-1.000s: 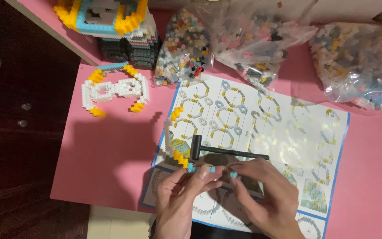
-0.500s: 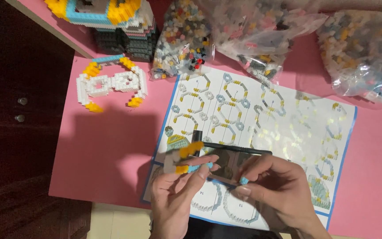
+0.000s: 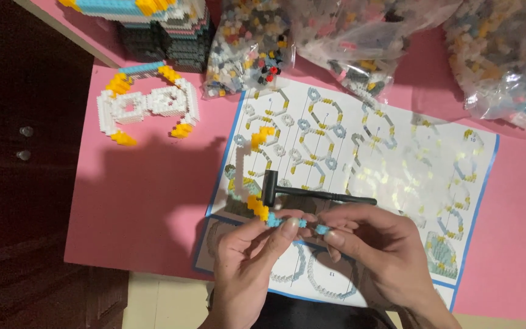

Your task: Assembling a model using small interlocking plastic blocks while following a printed instruction manual.

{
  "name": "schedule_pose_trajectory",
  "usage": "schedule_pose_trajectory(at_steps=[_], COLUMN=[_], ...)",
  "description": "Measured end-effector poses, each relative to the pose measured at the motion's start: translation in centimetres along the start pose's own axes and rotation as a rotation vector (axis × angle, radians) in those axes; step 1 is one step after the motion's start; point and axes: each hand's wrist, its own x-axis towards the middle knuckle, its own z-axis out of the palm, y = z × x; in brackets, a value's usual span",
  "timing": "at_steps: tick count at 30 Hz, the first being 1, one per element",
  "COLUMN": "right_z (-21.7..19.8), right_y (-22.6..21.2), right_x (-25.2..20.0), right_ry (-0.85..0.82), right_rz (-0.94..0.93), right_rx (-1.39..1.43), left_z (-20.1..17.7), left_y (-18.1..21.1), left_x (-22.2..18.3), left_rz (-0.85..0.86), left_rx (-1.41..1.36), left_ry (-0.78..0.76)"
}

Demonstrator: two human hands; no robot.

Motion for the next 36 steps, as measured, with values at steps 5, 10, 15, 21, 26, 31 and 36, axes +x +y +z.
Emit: schedule_pose_trajectory(at_steps=[5, 10, 15, 21, 26, 31, 36], right_z=[0.7, 1.0, 1.8, 1.6, 1.2, 1.1, 1.0], right_y=[0.0, 0.0, -0.3, 0.3, 0.6, 0.8, 0.5], right_x=[0.1, 0.1, 0.1, 0.3, 0.5, 0.5, 0.6], right_ry=[-0.065, -0.045, -0.079, -0.072, -0.131, -0.107, -0.125], right_rz=[-0.026, -0.047, -0.137, -0.141, -0.160, -0.133, -0.128], right_rx=[0.124, 0.056, -0.045, -0.075, -0.039, -0.034, -0.038], left_z=[-0.1, -0.1, 0.0, 0.1, 0.2, 0.3, 0.3], left_y=[-0.6, 0.1, 0.1, -0.5, -0.4, -0.6, -0.4], left_x=[0.0, -0.3, -0.3, -0.6, -0.8, -0.8, -0.7], left_rz=[0.010, 0.037, 0.098, 0.134, 0.105, 0.082, 0.140], left_rx=[-0.071, 0.028, 0.089, 0.059, 0.032, 0.018, 0.048], left_ry=[0.055, 0.037, 0.043, 0.011, 0.050, 0.055, 0.020])
